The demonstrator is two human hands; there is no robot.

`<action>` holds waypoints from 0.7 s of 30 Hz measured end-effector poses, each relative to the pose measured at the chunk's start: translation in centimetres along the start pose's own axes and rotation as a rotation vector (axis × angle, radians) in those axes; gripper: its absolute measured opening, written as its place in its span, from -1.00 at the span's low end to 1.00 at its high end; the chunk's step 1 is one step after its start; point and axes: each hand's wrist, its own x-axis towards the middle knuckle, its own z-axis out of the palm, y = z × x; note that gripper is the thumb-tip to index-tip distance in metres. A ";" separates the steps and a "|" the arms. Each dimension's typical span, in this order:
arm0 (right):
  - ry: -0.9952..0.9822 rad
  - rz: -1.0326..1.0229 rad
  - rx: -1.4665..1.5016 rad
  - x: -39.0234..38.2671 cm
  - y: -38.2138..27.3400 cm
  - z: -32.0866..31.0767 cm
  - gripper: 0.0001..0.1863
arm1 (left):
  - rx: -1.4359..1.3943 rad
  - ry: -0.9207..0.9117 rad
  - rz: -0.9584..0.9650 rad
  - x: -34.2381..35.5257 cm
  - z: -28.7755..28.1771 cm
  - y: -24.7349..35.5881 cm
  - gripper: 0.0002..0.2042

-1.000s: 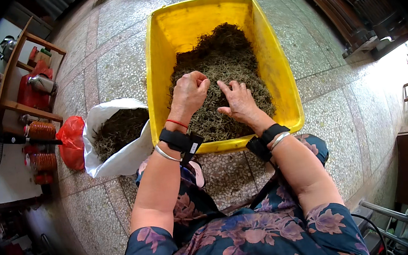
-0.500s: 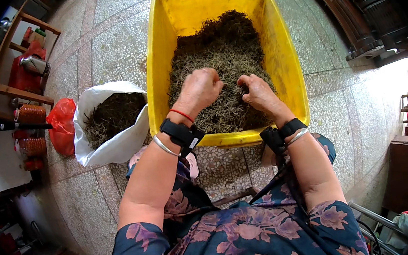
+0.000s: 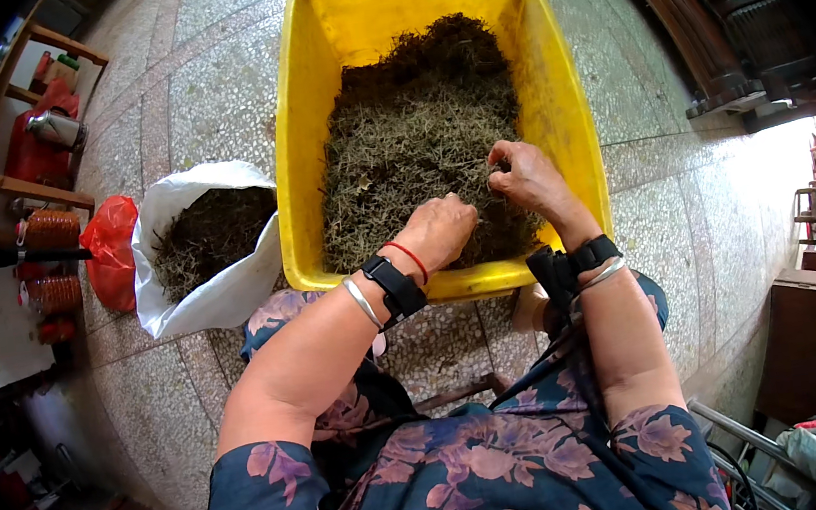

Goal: Sorting and cleaning dried tea leaves or herbs by hand from a bin into a bag.

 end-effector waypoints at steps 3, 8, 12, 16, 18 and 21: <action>-0.025 -0.058 0.028 0.0 0.0 -0.6 -0.71 | -0.068 -0.037 0.013 0.8 -0.7 -1.0 -0.92; -0.151 -0.072 0.038 -0.1 0.3 -1.2 -0.69 | -0.403 -0.053 -0.054 1.5 -4.1 -2.3 -0.84; -0.216 -0.092 0.058 0.5 -0.4 -1.2 -0.71 | -0.813 -0.101 -0.178 1.2 -6.4 -3.4 -0.87; -0.381 0.025 0.309 0.3 -2.2 -2.2 -0.71 | -1.067 -0.025 -0.256 1.0 -7.6 -4.4 -0.87; -0.250 -0.075 0.628 0.3 -2.8 -2.1 -0.68 | -1.232 0.005 -0.241 1.0 -7.8 -4.8 -0.89; -0.242 -0.052 0.815 0.1 -3.2 -1.8 -0.55 | -1.294 0.049 -0.238 1.2 -7.8 -4.8 -0.90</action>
